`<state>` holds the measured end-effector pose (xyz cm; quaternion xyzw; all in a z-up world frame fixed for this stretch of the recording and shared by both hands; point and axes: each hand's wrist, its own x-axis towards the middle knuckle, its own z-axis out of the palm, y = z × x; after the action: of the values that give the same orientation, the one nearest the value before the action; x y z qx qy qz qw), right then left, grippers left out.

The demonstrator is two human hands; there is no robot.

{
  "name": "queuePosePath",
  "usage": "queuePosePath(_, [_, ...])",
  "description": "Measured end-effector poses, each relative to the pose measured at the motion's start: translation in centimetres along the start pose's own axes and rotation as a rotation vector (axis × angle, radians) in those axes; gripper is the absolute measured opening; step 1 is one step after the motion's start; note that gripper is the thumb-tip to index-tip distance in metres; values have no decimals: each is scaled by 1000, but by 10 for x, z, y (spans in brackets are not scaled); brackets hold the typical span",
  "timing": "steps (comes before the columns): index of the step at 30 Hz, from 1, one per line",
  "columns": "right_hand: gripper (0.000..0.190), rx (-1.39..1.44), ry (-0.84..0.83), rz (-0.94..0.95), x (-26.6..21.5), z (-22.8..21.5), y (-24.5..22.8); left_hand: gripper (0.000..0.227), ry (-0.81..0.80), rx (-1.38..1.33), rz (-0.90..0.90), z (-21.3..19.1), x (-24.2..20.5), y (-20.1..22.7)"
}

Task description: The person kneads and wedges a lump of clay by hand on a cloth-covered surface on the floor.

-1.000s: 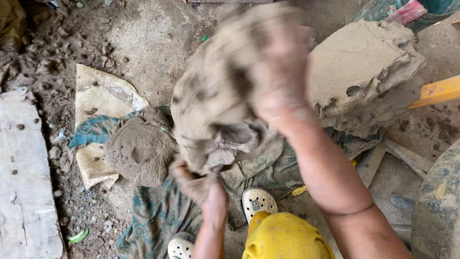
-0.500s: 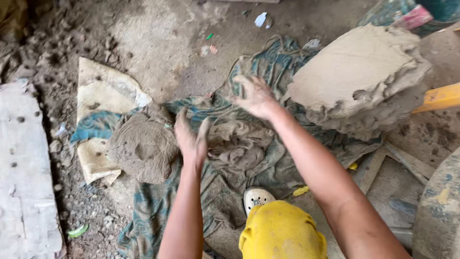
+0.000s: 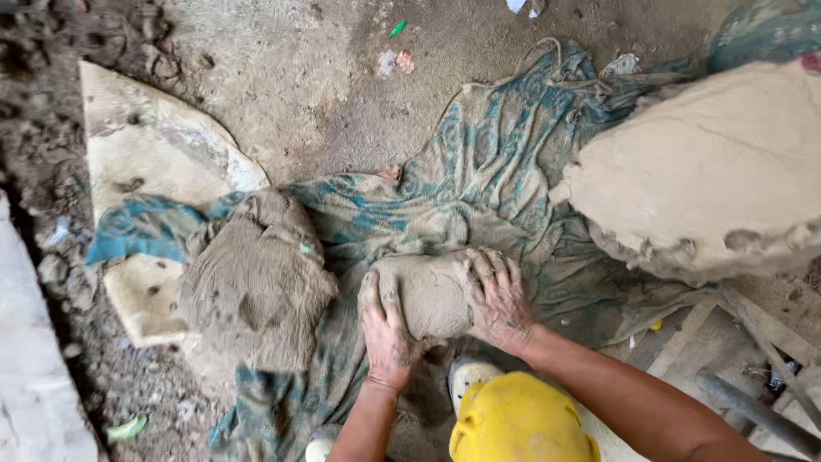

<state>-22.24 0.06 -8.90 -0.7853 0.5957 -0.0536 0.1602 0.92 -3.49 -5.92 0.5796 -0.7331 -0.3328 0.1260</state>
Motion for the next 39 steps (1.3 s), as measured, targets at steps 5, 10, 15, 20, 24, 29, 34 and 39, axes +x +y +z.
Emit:
queuePosePath(5, [139, -106, -484, 127, 45, 32, 35, 110, -154, 186, -81, 22, 59, -32])
queuePosePath(10, [112, 127, -520, 548, 108, 31, 60, 73, -184, 305, -231, 29, 130, -39])
queuePosePath(15, [99, 229, -387, 664, 118, 3, 48, 75, 38, 228, -208, 25, 125, -21])
queuePosePath(20, [110, 295, 138, 280, 69, 25, 42, 72, 271, 252, -68, 39, 72, -30])
queuePosePath(24, [41, 190, 382, 316, -2, 53, 15, 74, 271, 246, -95, 37, 73, -29])
queuePosePath(29, [51, 11, 237, 16, -54, 52, -33, 84, 63, 242, -216, 40, 110, -40])
queuePosePath(34, [62, 5, 70, -33, -55, 48, -45, 83, -34, 213, -288, 47, 135, -51])
queuePosePath(39, [35, 107, 77, -19, -67, 88, -18, 91, -31, 210, -286, 42, 125, -50])
